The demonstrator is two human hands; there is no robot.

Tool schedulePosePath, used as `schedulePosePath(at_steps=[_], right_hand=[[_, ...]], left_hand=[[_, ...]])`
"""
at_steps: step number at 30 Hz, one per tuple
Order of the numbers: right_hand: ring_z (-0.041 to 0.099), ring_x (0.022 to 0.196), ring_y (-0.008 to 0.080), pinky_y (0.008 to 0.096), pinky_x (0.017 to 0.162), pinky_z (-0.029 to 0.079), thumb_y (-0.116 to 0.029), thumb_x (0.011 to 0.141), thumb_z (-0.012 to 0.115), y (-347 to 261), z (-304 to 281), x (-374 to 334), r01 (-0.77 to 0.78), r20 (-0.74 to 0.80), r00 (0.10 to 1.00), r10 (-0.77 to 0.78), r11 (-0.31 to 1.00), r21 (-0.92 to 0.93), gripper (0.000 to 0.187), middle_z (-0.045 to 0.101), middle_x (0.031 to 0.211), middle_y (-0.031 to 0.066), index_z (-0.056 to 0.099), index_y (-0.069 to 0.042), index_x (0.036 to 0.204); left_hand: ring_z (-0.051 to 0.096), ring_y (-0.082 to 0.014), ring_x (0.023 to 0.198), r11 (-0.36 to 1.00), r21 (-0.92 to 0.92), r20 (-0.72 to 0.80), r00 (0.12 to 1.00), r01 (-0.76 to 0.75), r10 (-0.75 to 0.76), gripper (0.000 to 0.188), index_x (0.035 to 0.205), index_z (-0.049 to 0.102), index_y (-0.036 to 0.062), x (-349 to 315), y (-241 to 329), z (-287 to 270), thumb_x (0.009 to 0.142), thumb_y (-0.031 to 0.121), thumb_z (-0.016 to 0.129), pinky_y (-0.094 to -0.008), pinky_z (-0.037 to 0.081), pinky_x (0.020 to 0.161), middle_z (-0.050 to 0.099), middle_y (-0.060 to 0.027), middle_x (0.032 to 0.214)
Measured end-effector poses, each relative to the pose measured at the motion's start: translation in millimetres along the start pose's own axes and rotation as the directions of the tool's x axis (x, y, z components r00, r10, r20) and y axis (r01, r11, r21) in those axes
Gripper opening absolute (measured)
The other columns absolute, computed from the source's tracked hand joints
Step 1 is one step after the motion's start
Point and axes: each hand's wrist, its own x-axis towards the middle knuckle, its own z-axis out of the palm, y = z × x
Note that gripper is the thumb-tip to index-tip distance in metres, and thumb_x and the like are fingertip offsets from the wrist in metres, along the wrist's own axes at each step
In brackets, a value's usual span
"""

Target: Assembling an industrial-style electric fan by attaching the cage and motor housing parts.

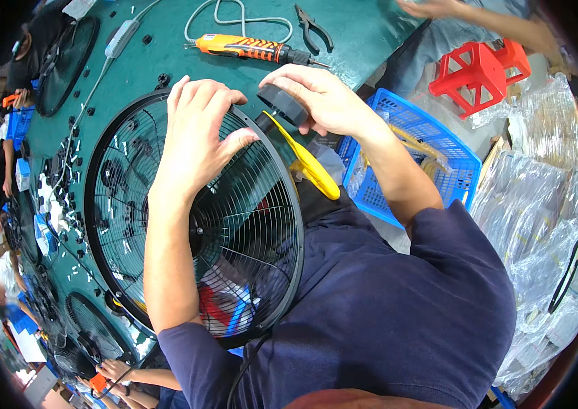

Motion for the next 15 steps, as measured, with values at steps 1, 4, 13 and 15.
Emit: schedulePosePath(at_steps=[1, 4, 13, 15], right_hand=[[0.054, 0.048, 0.0056, 0.0195, 0.039, 0.039, -0.032, 0.108, 0.048, -0.6, 0.4, -2.3, 0.0, 0.001, 1.0, 0.0, 1.0, -0.007, 0.031, 0.057, 0.068, -0.0035, 0.066, -0.01, 0.121], [0.055, 0.05, 0.0044, 0.0188, 0.039, 0.04, -0.028, 0.108, 0.048, -0.6, -3.3, -11.4, -0.018, 0.012, 1.0, 0.018, 1.0, 0.006, 0.029, 0.059, 0.068, -0.0027, 0.065, -0.01, 0.123], [0.052, 0.051, 0.0037, 0.0208, 0.049, 0.044, -0.031, 0.105, 0.057, 16.5, -2.2, -6.5, -0.063, -0.011, 0.998, 0.062, 0.995, -0.071, 0.03, 0.063, 0.066, 0.0004, 0.068, -0.004, 0.101], [0.053, 0.057, 0.0022, 0.02, 0.053, 0.046, -0.025, 0.104, 0.059, 19.3, 3.9, -6.3, 0.019, -0.169, 0.985, -0.026, 0.999, -0.045, 0.023, 0.063, 0.071, -0.0021, 0.07, -0.006, 0.11]], left_hand=[[0.056, -0.0296, 0.114, 1.0, 0.014, 0.007, 1.0, -0.009, 0.009, 0.05, 0.11, 0.065, 0.007, -0.3, -0.5, 0.2, 0.072, 0.034, 0.083, -0.0522, 0.031, 0.116, 0.062, -0.0081, 0.105], [0.056, -0.0295, 0.113, 0.999, 0.028, 0.007, 1.0, -0.015, 0.015, 0.051, 0.11, 0.065, 0.0067, -1.1, -1.2, 0.8, 0.072, 0.034, 0.083, -0.0511, 0.032, 0.116, 0.062, -0.0082, 0.105], [0.057, -0.0284, 0.113, 0.999, 0.035, -0.002, 1.0, -0.019, 0.019, 0.051, 0.11, 0.065, 0.0071, -1.5, -2.2, 1.1, 0.072, 0.035, 0.083, -0.051, 0.031, 0.117, 0.062, -0.0078, 0.105], [0.057, -0.0284, 0.113, 0.999, 0.034, -0.004, 1.0, -0.017, 0.017, 0.051, 0.11, 0.065, 0.0072, -1.8, -2.6, 1.3, 0.072, 0.035, 0.083, -0.0511, 0.031, 0.117, 0.062, -0.0078, 0.105]])
